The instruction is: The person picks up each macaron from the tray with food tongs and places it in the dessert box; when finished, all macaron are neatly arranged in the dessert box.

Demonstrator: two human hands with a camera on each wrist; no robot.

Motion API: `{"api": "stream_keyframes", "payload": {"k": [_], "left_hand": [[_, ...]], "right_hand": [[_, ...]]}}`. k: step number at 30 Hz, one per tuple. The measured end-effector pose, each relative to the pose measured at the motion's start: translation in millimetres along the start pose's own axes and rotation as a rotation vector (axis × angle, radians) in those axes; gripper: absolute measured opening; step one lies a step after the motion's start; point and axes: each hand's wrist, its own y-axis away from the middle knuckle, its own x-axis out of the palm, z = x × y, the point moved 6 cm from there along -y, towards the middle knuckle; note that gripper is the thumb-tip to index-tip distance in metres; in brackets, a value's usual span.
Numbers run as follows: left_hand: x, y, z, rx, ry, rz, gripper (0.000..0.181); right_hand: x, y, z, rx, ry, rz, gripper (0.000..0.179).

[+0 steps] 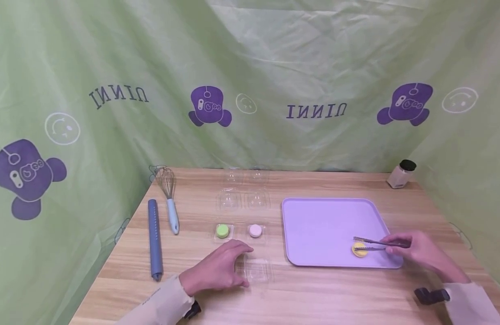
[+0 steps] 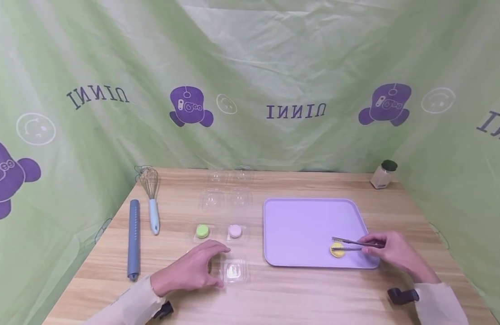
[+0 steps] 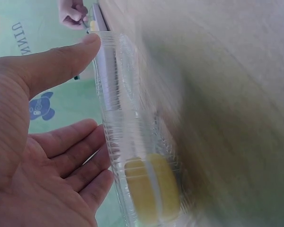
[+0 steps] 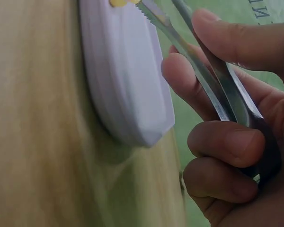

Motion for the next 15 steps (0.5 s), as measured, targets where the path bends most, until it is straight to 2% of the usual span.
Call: {"api": "stream_keyframes", "payload": {"k": [5,15], "left_hand": [[-1.7,-2.2,0.4,0.018,-0.006,-0.015,0.076],[1.3,-6.5,3.9,-0.002,-0.003,0.013,0.076]], "right_hand": [[2,7.3,-3,0.02,0.012,0.015,0.028],[7,13.6,2,0.04,0.022,-0.013,0.032]]}}
